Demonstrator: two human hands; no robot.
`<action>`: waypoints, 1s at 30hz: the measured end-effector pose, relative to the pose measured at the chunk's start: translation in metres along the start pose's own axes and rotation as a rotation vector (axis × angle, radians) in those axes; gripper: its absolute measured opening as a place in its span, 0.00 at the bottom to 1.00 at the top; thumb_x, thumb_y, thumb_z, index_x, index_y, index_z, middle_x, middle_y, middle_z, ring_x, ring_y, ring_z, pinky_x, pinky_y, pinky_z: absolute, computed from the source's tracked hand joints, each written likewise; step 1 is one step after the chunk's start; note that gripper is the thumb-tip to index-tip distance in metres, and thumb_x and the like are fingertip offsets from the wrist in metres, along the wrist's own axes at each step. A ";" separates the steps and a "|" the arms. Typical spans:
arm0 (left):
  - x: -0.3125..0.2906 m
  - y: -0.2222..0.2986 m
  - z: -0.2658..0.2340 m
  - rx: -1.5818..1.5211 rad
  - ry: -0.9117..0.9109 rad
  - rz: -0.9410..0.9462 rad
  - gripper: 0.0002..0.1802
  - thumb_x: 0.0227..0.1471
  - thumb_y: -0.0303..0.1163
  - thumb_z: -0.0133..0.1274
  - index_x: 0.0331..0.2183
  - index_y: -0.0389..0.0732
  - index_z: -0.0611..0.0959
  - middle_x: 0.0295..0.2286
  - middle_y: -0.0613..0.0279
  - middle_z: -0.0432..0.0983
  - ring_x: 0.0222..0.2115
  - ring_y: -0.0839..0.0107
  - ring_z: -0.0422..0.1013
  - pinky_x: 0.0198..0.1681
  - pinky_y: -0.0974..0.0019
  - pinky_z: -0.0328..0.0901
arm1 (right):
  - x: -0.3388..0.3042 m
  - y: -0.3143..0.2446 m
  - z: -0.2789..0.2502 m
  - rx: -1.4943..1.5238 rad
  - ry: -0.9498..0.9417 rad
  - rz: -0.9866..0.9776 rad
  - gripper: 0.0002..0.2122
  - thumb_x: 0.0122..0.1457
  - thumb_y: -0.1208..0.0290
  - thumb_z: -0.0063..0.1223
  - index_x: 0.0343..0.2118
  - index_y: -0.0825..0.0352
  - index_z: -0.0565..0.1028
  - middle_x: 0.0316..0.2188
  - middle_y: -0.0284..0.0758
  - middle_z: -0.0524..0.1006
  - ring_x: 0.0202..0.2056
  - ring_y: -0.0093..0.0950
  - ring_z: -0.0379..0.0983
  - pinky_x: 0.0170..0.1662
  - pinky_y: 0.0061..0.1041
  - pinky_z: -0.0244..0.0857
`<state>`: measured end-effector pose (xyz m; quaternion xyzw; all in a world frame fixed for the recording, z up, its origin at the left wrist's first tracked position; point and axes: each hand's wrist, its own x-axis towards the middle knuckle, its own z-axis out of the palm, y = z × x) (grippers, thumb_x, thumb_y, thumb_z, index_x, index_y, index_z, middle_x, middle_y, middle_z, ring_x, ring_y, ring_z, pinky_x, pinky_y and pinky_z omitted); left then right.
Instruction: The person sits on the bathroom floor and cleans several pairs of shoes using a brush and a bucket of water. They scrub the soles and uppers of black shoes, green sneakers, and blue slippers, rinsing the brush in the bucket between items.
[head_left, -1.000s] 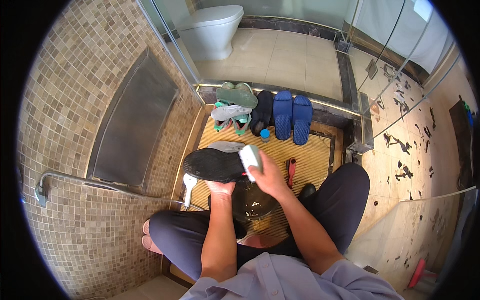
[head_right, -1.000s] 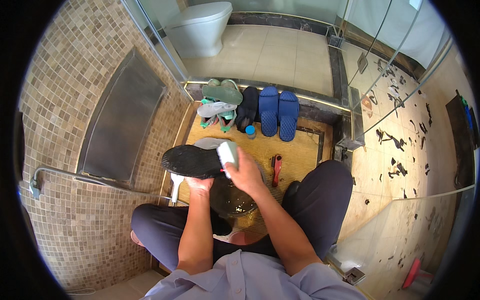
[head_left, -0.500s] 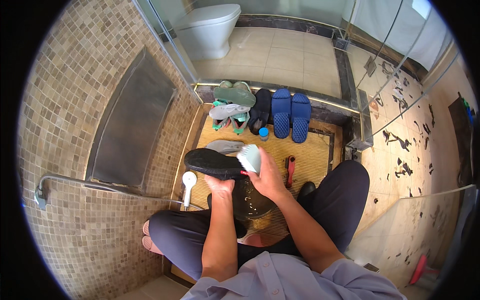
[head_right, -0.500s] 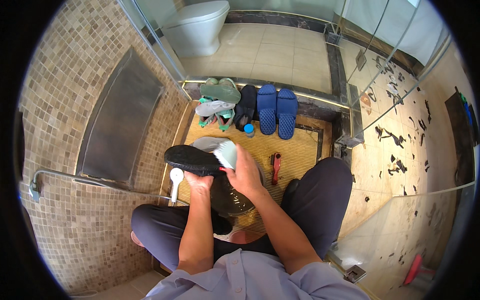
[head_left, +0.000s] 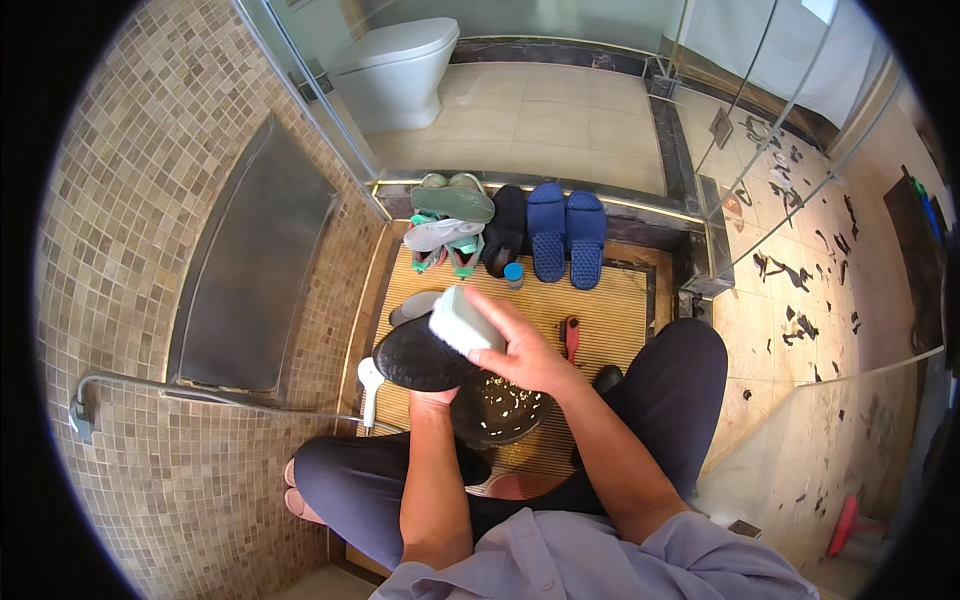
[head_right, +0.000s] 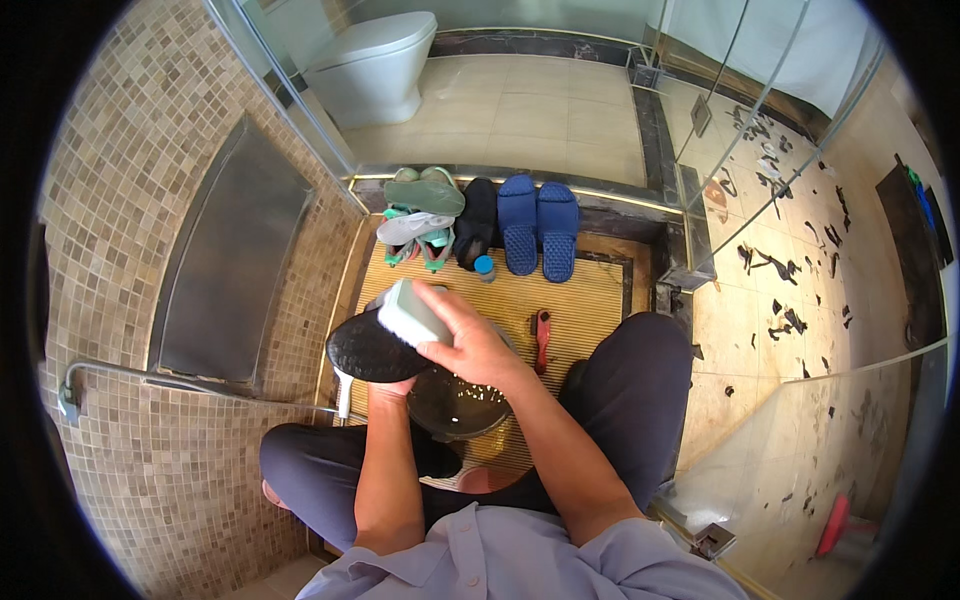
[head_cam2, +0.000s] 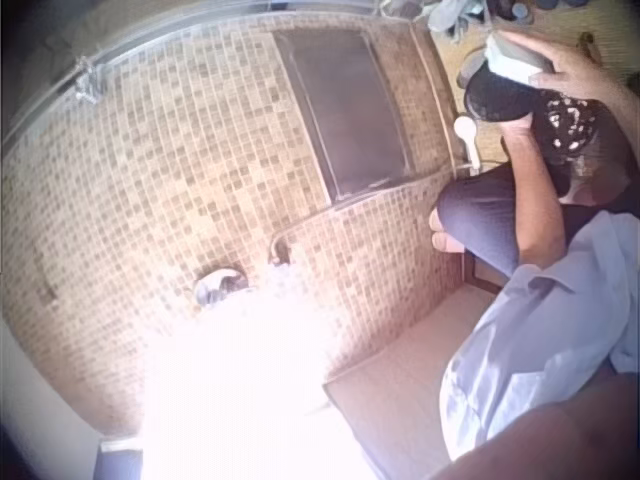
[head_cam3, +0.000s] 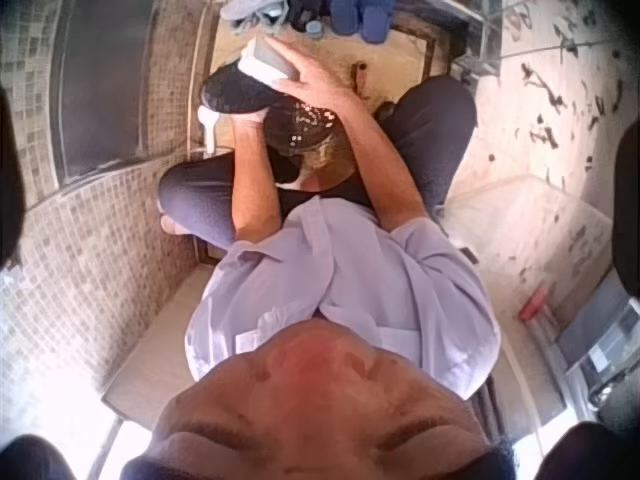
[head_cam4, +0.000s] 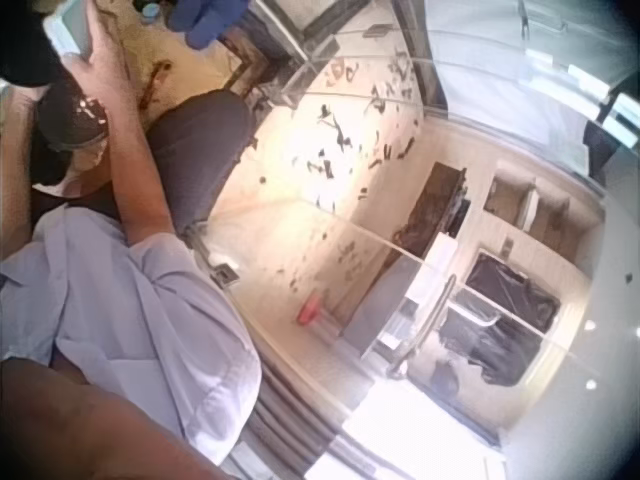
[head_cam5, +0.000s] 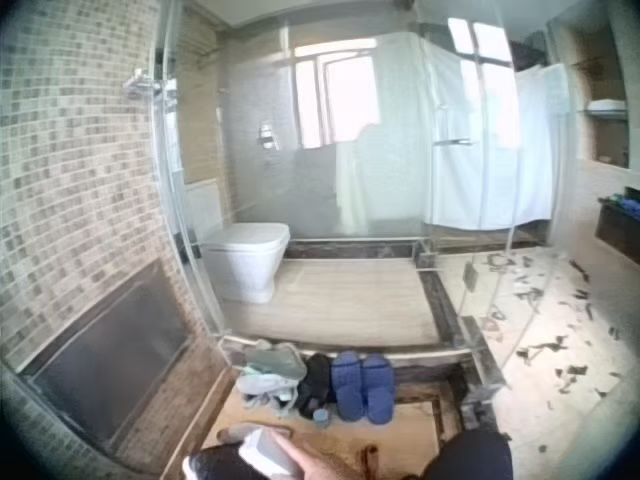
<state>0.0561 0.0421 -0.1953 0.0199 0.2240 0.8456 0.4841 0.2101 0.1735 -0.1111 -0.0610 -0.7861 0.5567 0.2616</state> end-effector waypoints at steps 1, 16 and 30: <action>-0.004 -0.001 -0.002 0.004 0.002 -0.027 0.29 0.66 0.53 0.47 0.58 0.43 0.75 0.54 0.55 0.76 0.54 0.56 0.73 0.60 0.51 0.67 | -0.005 0.006 0.004 -0.084 0.031 0.064 0.40 0.58 0.70 0.65 0.72 0.58 0.57 0.59 0.47 0.70 0.59 0.47 0.69 0.62 0.38 0.63; -0.042 0.030 0.082 0.648 -0.037 -0.256 0.21 0.31 0.22 0.61 0.36 0.34 0.88 0.30 0.59 0.85 0.29 0.69 0.80 0.40 0.66 0.74 | -0.019 0.057 -0.012 0.032 0.092 0.433 0.30 0.59 0.64 0.67 0.63 0.68 0.71 0.55 0.43 0.78 0.53 0.29 0.75 0.54 0.28 0.69; -0.044 0.030 0.081 0.793 -0.081 -0.320 0.20 0.30 0.24 0.59 0.34 0.32 0.87 0.29 0.61 0.84 0.27 0.70 0.78 0.37 0.69 0.72 | -0.009 0.026 -0.017 -0.523 0.194 0.560 0.29 0.55 0.61 0.66 0.60 0.64 0.75 0.50 0.54 0.79 0.53 0.45 0.77 0.56 0.34 0.68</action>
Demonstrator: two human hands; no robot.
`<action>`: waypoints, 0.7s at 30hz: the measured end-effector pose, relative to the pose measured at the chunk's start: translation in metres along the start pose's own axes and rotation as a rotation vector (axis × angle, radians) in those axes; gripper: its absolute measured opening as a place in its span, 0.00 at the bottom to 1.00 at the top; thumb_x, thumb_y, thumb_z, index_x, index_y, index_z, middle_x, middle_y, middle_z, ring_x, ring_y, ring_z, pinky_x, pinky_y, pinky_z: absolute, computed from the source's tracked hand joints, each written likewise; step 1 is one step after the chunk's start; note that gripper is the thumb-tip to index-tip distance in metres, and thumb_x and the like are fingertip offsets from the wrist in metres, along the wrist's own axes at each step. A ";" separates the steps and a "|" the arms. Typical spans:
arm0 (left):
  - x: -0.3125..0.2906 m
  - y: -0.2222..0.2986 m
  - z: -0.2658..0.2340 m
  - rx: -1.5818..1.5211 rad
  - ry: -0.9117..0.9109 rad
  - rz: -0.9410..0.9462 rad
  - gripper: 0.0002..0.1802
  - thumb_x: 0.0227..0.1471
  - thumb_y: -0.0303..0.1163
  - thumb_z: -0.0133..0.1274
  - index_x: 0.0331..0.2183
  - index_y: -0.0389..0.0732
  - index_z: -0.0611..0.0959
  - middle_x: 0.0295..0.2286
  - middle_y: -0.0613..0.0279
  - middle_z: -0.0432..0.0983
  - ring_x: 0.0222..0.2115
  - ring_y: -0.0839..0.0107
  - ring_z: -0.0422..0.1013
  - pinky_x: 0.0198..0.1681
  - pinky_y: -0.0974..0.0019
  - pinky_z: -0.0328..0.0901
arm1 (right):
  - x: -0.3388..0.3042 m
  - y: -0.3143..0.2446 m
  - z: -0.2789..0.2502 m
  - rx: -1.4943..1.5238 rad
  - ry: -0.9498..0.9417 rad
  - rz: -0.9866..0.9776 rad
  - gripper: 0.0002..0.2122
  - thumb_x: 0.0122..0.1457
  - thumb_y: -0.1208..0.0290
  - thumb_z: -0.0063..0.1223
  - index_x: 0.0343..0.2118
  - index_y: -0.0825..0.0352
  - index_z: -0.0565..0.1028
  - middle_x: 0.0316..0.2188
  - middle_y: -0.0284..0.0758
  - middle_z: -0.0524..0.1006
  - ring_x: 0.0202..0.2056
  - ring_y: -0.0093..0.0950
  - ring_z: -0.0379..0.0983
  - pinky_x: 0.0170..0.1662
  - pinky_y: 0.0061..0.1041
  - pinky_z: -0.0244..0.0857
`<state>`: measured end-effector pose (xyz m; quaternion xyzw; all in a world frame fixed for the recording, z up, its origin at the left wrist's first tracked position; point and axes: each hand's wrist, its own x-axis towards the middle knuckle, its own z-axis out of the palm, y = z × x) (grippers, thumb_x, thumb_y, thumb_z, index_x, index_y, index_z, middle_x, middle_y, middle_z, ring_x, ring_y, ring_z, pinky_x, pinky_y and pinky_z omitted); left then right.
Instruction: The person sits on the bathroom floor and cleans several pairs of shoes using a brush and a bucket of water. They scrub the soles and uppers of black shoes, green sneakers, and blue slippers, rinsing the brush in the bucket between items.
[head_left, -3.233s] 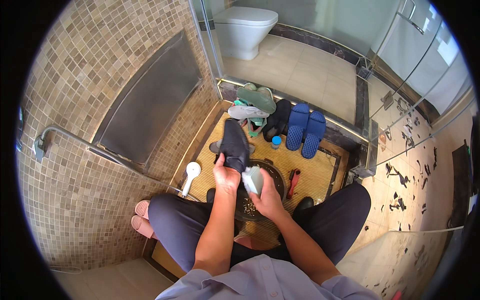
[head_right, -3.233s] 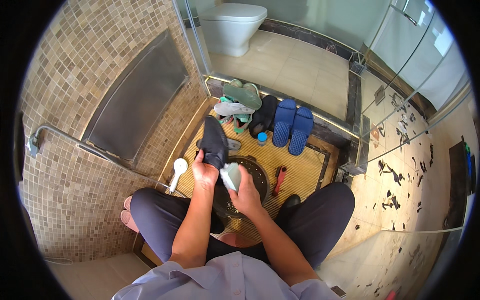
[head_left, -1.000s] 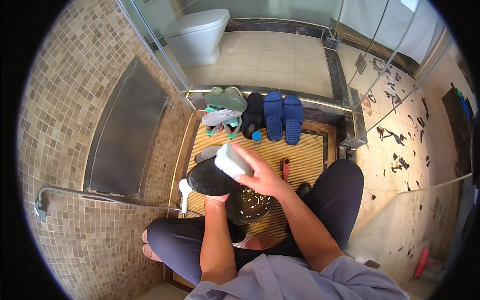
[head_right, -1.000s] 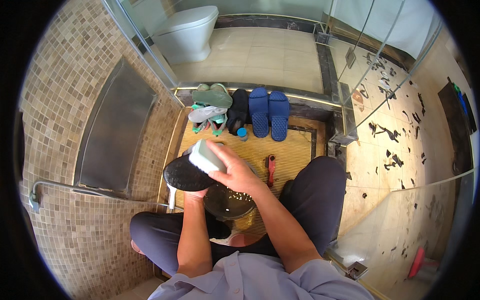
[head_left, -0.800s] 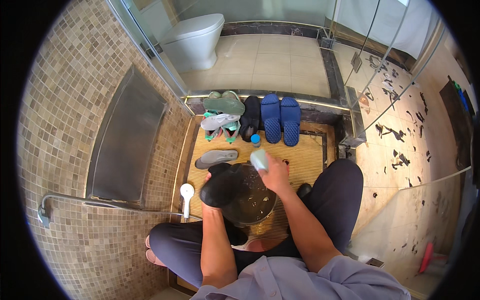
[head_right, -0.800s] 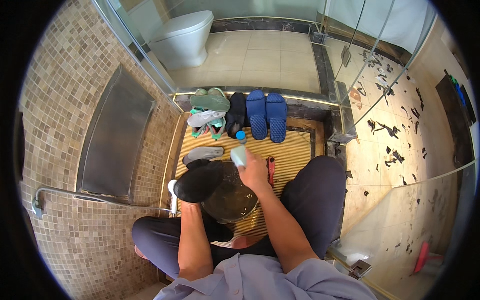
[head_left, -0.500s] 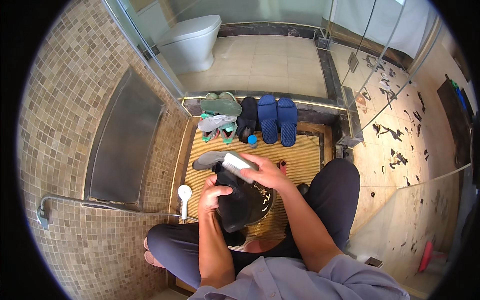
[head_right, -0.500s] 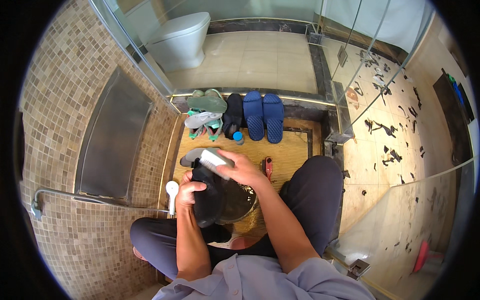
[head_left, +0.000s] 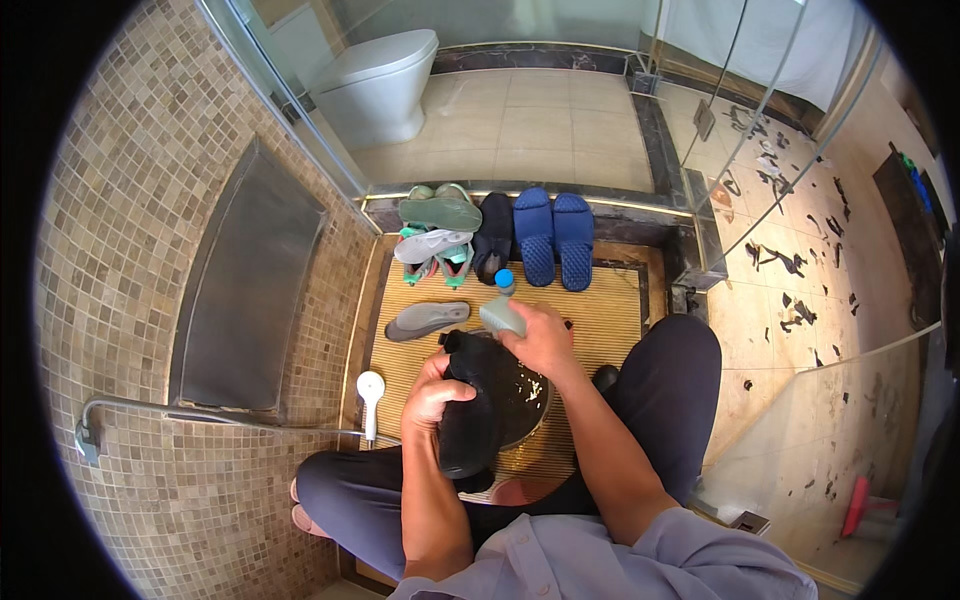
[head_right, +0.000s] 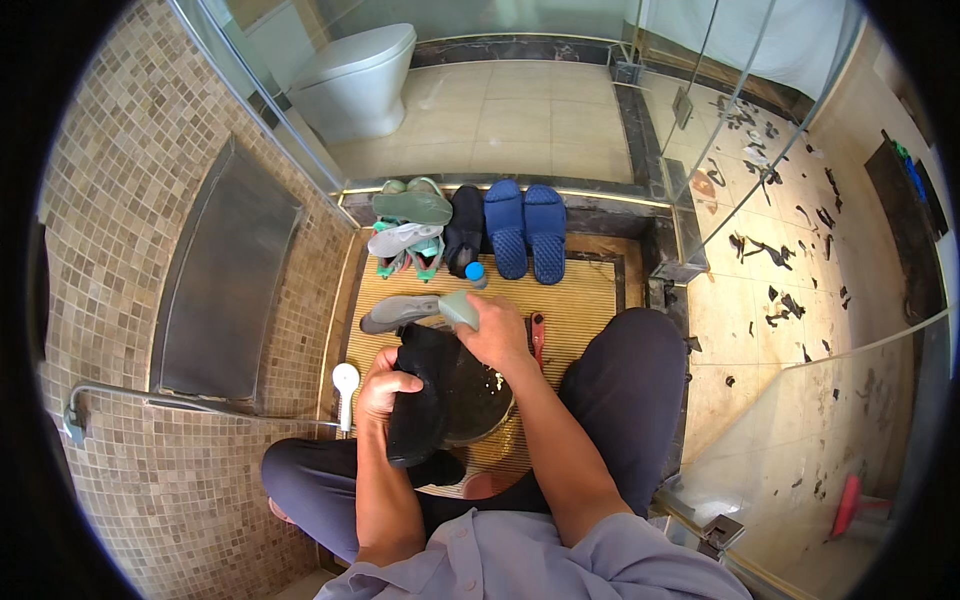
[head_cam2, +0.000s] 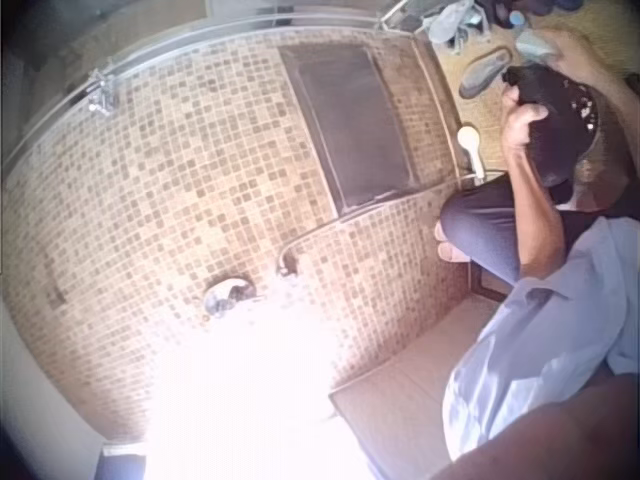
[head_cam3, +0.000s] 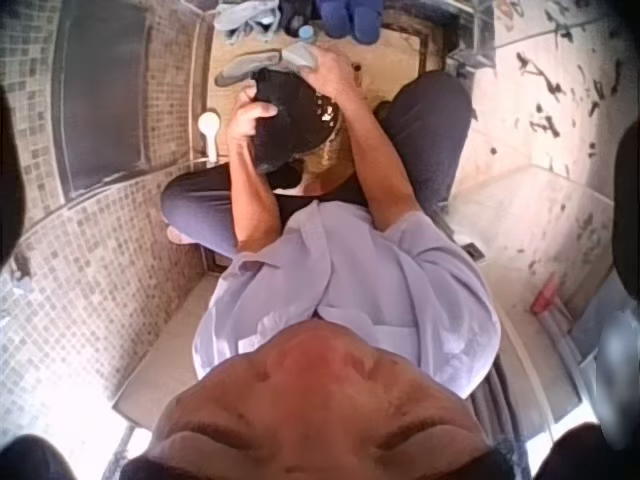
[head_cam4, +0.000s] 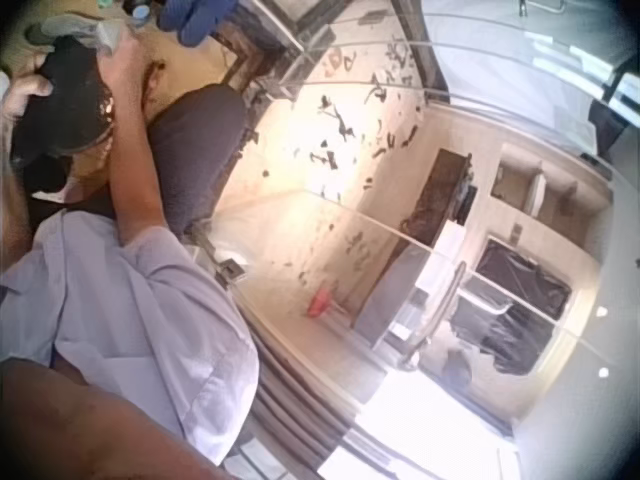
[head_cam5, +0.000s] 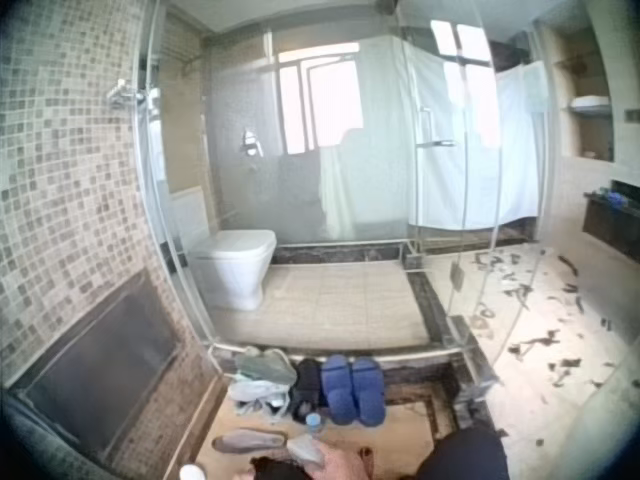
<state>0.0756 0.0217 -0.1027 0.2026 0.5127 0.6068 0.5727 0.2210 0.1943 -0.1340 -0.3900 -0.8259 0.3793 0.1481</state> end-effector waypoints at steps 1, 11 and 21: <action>0.002 0.000 0.003 -0.007 0.000 -0.009 0.20 0.30 0.24 0.59 0.34 0.31 0.87 0.29 0.61 0.84 0.27 0.70 0.78 0.37 0.69 0.72 | 0.002 0.003 0.000 0.216 0.055 -0.073 0.29 0.54 0.61 0.67 0.60 0.64 0.75 0.52 0.55 0.77 0.54 0.47 0.76 0.57 0.35 0.68; 0.015 -0.015 -0.001 -0.348 0.149 0.021 0.22 0.35 0.26 0.57 0.38 0.32 0.84 0.32 0.54 0.83 0.32 0.61 0.80 0.43 0.60 0.76 | 0.007 0.030 0.034 0.020 0.072 0.104 0.27 0.55 0.58 0.62 0.53 0.73 0.76 0.45 0.54 0.81 0.45 0.46 0.80 0.51 0.39 0.72; 0.069 -0.121 -0.027 -0.880 0.428 -0.027 0.23 0.46 0.39 0.53 0.43 0.39 0.86 0.44 0.57 0.84 0.46 0.53 0.77 0.57 0.50 0.67 | 0.017 0.030 0.038 1.063 -0.099 0.563 0.26 0.65 0.55 0.58 0.58 0.67 0.68 0.43 0.40 0.78 0.39 0.35 0.78 0.35 0.46 0.80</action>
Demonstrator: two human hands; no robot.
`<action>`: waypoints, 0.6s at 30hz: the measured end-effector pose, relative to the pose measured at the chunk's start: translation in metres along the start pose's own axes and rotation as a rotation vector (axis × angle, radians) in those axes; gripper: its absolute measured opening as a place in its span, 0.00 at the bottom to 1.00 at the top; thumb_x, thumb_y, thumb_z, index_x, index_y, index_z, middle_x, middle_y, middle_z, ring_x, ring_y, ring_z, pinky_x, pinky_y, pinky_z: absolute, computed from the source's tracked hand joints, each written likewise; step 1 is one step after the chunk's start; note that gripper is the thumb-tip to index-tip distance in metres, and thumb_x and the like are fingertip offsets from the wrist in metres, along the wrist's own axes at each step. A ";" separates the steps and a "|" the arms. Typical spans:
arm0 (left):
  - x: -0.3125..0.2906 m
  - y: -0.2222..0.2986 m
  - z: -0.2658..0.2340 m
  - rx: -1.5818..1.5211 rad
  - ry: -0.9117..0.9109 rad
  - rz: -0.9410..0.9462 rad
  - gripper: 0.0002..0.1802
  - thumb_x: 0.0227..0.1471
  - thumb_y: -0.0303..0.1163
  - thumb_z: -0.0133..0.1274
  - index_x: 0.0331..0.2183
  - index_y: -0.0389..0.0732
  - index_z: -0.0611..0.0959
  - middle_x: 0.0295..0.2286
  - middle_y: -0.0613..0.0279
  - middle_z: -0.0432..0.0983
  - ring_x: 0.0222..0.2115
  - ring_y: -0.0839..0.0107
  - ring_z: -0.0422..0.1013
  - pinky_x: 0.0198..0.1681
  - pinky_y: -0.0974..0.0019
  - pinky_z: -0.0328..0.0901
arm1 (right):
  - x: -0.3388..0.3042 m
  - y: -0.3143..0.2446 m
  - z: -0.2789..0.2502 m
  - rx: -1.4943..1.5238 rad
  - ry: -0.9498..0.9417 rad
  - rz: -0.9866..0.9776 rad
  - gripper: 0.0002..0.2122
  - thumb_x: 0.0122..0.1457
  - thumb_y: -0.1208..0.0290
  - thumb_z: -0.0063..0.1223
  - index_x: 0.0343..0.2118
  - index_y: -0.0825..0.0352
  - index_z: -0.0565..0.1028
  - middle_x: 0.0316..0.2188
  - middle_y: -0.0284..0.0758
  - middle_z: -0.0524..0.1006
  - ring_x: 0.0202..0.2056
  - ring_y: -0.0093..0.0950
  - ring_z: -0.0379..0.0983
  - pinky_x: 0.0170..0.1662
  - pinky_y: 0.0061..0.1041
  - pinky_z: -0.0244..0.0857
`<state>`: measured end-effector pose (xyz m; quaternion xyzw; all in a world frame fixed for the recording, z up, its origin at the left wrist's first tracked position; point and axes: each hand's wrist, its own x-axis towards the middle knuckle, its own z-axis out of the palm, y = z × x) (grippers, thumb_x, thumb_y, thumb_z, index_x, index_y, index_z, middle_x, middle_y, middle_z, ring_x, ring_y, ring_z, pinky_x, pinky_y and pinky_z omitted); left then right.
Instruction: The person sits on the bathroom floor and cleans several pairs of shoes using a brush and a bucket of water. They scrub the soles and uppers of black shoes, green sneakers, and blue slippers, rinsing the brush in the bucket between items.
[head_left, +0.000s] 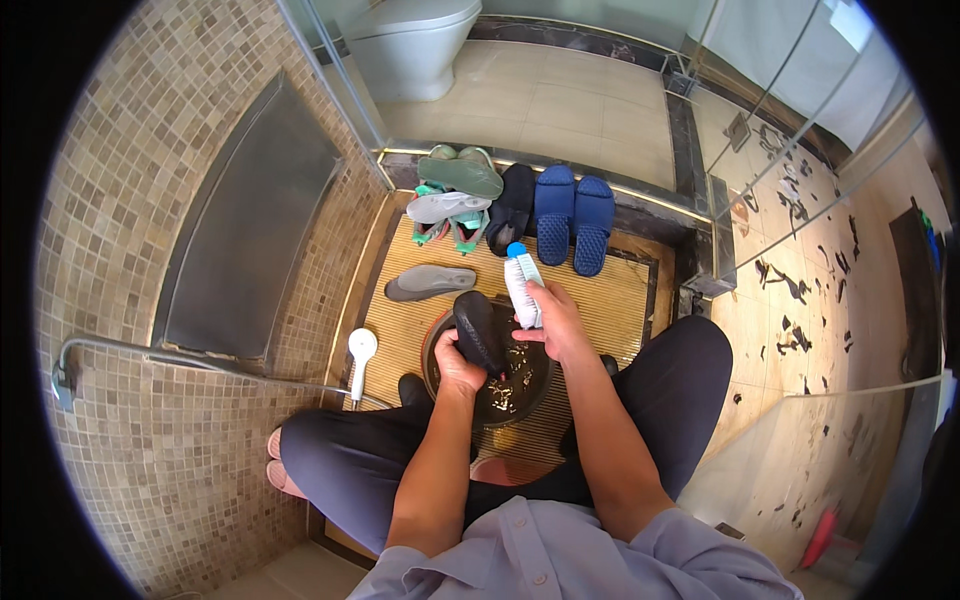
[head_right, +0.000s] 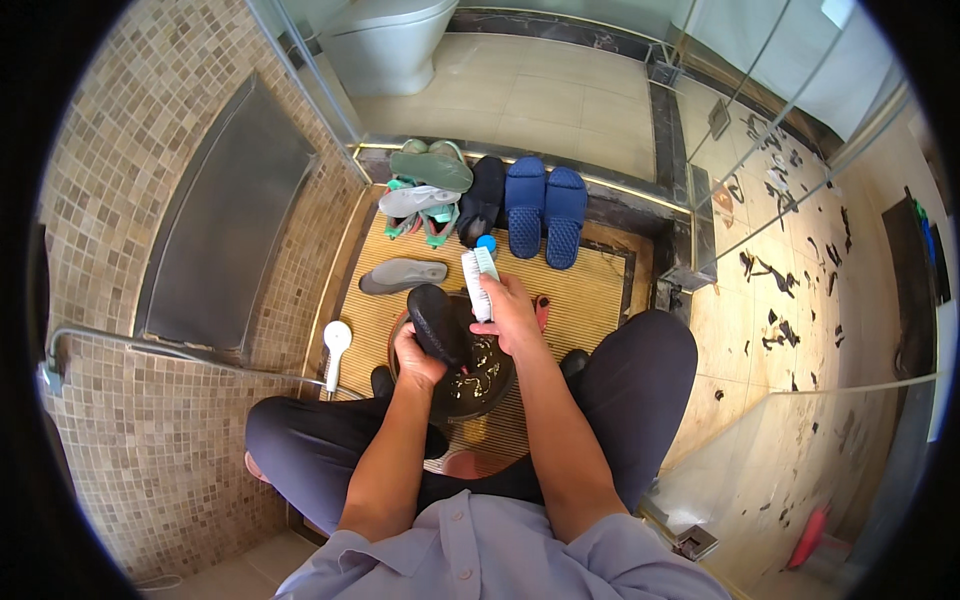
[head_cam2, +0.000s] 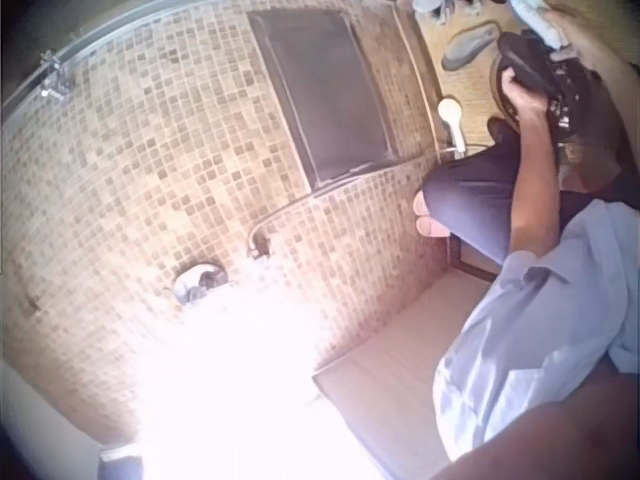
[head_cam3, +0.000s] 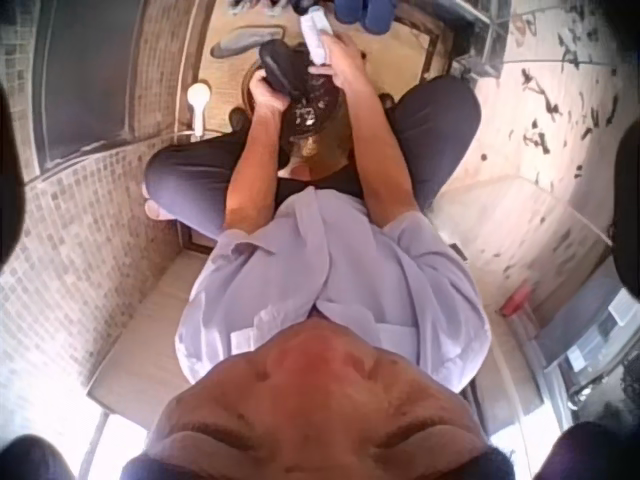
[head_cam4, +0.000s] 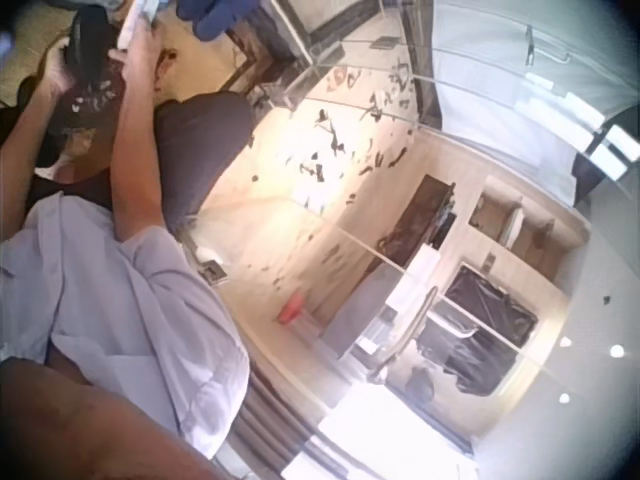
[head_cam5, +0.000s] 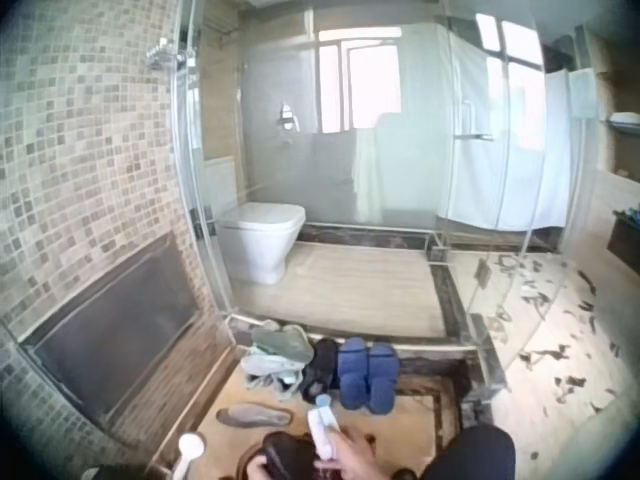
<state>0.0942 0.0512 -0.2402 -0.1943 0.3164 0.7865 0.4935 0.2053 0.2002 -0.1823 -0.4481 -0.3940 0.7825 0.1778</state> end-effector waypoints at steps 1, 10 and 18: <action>0.011 -0.005 -0.017 -0.027 0.025 -0.013 0.23 0.46 0.39 0.53 0.43 0.39 0.86 0.44 0.57 0.84 0.46 0.53 0.77 0.57 0.51 0.67 | -0.003 0.001 0.002 -0.009 -0.033 0.012 0.26 0.65 0.54 0.57 0.58 0.67 0.68 0.43 0.39 0.78 0.39 0.35 0.78 0.35 0.46 0.80; 0.043 -0.023 -0.063 0.298 0.433 0.009 0.23 0.56 0.41 0.52 0.48 0.35 0.81 0.49 0.49 0.79 0.45 0.56 0.76 0.52 0.52 0.67 | 0.010 0.036 0.007 -0.173 0.032 -0.124 0.29 0.65 0.55 0.58 0.62 0.69 0.64 0.48 0.42 0.77 0.44 0.29 0.75 0.39 0.34 0.72; 0.051 -0.040 -0.115 0.835 0.646 0.061 0.33 0.51 0.41 0.70 0.49 0.26 0.78 0.44 0.45 0.78 0.34 0.56 0.76 0.40 0.54 0.71 | 0.018 0.062 0.010 -0.370 0.026 -0.214 0.30 0.63 0.60 0.60 0.60 0.76 0.65 0.49 0.45 0.76 0.46 0.30 0.75 0.45 0.30 0.70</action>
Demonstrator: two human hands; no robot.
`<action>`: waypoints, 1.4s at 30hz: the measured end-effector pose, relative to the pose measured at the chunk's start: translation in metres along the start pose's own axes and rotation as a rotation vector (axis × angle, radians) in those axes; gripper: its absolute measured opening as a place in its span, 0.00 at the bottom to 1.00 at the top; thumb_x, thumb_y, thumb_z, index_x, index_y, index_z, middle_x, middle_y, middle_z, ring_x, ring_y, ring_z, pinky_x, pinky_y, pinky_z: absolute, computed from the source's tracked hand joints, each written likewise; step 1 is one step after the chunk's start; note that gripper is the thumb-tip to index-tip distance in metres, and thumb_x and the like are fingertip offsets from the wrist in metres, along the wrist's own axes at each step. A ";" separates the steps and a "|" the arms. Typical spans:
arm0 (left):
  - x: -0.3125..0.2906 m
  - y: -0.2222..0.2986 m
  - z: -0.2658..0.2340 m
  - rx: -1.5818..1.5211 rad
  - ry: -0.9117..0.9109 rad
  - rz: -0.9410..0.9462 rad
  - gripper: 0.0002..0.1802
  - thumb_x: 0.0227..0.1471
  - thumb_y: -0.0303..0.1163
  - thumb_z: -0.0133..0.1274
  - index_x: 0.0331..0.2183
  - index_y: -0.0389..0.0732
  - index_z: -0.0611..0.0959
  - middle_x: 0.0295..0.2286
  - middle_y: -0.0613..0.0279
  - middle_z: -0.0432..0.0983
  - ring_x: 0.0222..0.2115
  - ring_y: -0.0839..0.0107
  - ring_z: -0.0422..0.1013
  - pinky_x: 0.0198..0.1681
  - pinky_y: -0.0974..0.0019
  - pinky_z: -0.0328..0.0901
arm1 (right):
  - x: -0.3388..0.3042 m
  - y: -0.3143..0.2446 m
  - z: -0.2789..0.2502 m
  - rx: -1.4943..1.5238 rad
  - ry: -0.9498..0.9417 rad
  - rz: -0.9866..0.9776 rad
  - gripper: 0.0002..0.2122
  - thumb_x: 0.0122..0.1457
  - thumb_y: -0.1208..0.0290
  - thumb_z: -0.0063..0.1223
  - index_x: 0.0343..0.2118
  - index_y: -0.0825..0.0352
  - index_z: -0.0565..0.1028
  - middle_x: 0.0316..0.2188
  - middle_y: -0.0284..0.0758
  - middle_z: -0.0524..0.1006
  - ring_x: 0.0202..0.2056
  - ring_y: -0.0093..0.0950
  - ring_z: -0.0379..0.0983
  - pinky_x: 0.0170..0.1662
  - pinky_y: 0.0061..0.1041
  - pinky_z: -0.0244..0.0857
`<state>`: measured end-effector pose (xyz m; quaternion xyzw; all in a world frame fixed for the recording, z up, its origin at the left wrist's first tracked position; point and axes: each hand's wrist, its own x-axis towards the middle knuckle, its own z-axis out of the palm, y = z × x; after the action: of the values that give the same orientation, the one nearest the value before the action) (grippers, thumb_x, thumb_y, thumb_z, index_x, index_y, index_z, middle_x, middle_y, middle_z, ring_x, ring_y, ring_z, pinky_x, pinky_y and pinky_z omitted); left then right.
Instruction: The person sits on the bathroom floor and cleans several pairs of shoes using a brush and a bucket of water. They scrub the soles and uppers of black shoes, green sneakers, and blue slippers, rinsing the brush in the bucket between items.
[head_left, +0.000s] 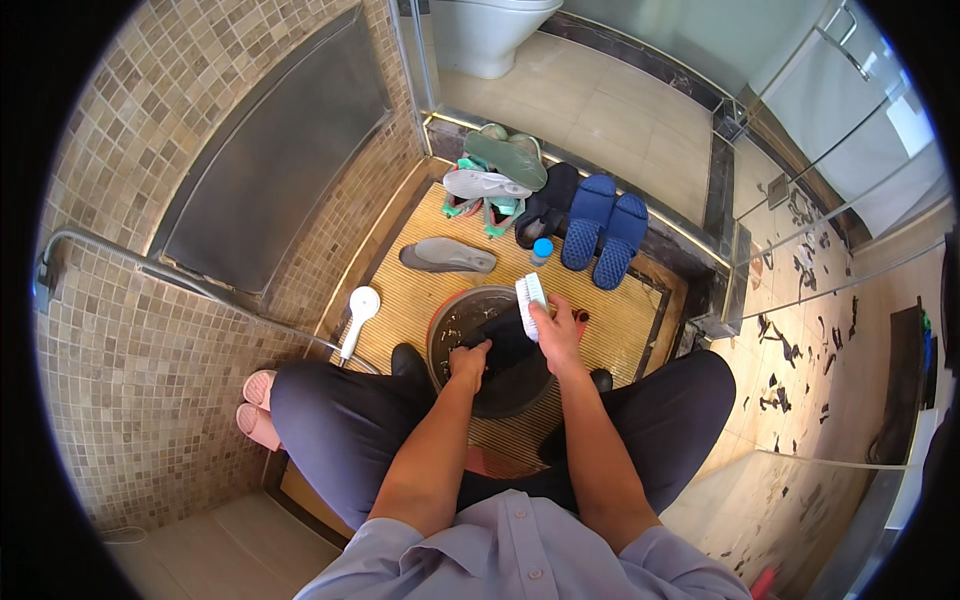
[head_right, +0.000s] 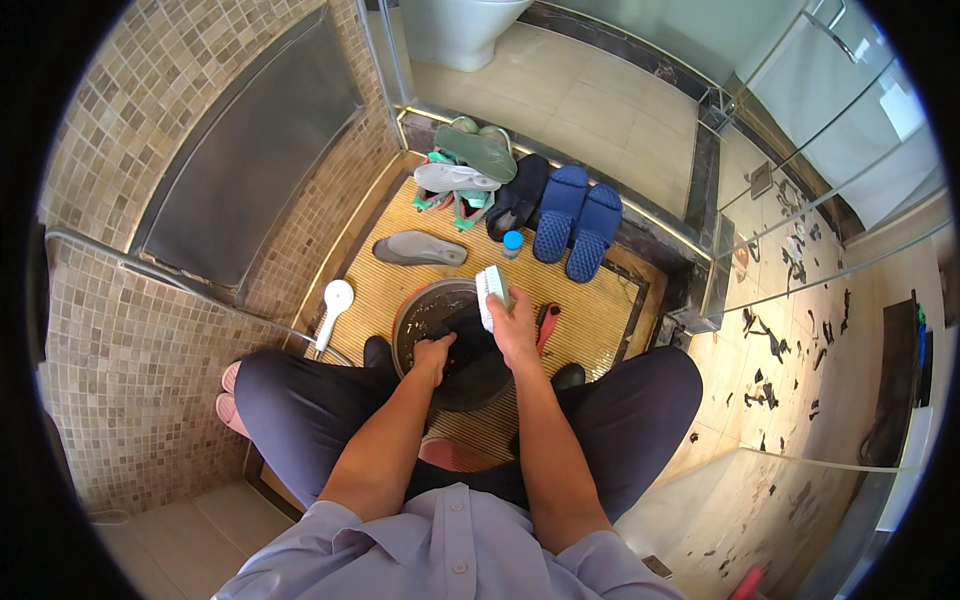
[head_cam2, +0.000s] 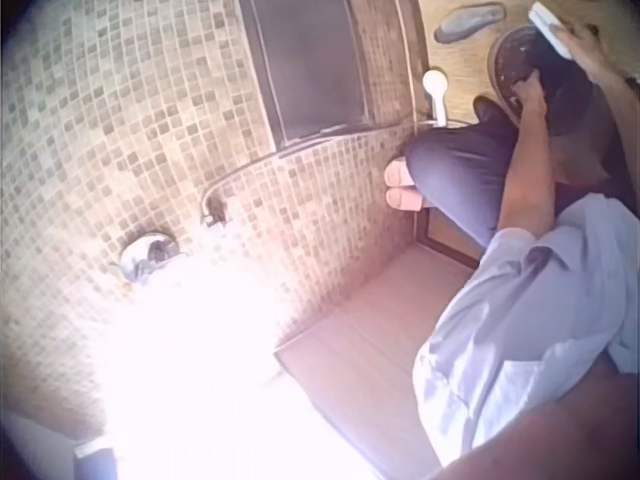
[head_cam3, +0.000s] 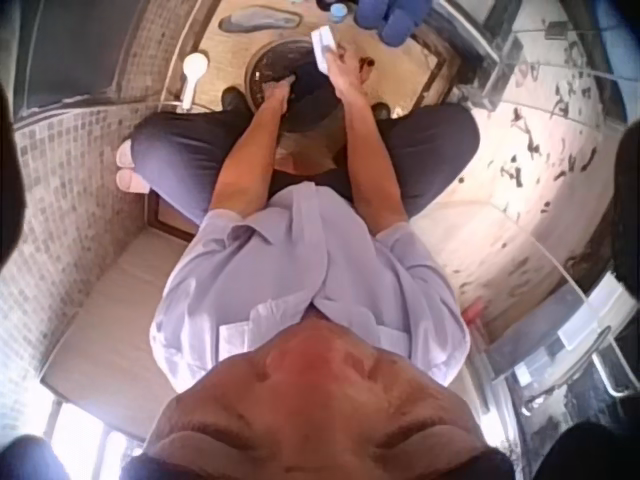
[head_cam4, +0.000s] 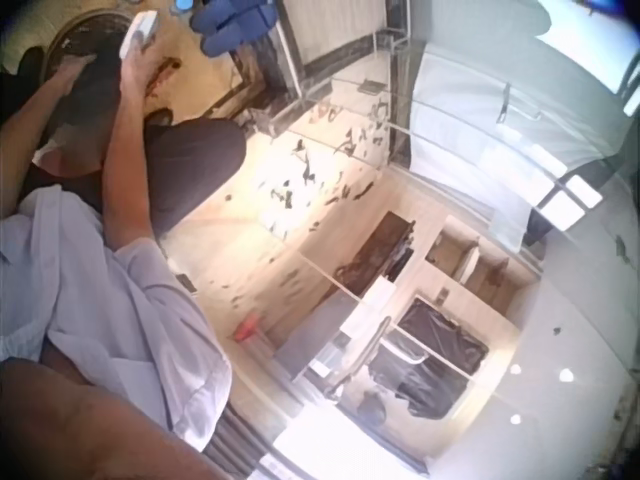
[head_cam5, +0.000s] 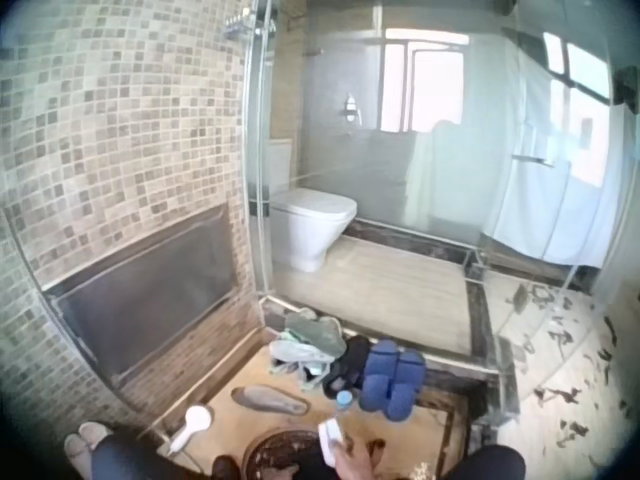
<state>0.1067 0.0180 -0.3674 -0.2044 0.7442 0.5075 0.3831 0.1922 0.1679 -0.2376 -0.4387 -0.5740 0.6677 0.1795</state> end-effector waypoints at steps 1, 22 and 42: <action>-0.001 0.002 0.000 0.021 0.005 0.001 0.34 0.51 0.42 0.70 0.50 0.25 0.78 0.45 0.44 0.78 0.37 0.56 0.76 0.42 0.54 0.71 | 0.002 0.005 -0.001 -0.018 -0.006 0.002 0.29 0.63 0.60 0.60 0.60 0.76 0.66 0.49 0.46 0.76 0.46 0.31 0.75 0.46 0.30 0.70; 0.025 0.002 -0.004 -0.279 -0.275 -0.065 0.36 0.50 0.38 0.62 0.57 0.27 0.76 0.63 0.43 0.66 0.60 0.51 0.65 0.62 0.53 0.57 | 0.001 0.021 -0.014 0.027 0.151 0.000 0.31 0.59 0.62 0.66 0.59 0.76 0.66 0.47 0.43 0.76 0.43 0.29 0.75 0.44 0.29 0.71; -0.060 0.098 -0.002 -1.041 -0.643 0.003 0.22 0.63 0.45 0.45 0.47 0.42 0.84 0.45 0.57 0.83 0.47 0.57 0.77 0.59 0.49 0.68 | 0.023 0.022 -0.023 0.283 0.407 0.144 0.27 0.58 0.60 0.63 0.56 0.69 0.68 0.40 0.39 0.76 0.35 0.31 0.75 0.31 0.33 0.65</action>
<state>0.0753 0.0505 -0.2614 -0.2005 0.2460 0.8412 0.4377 0.2037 0.1927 -0.2651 -0.5745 -0.3942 0.6503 0.3027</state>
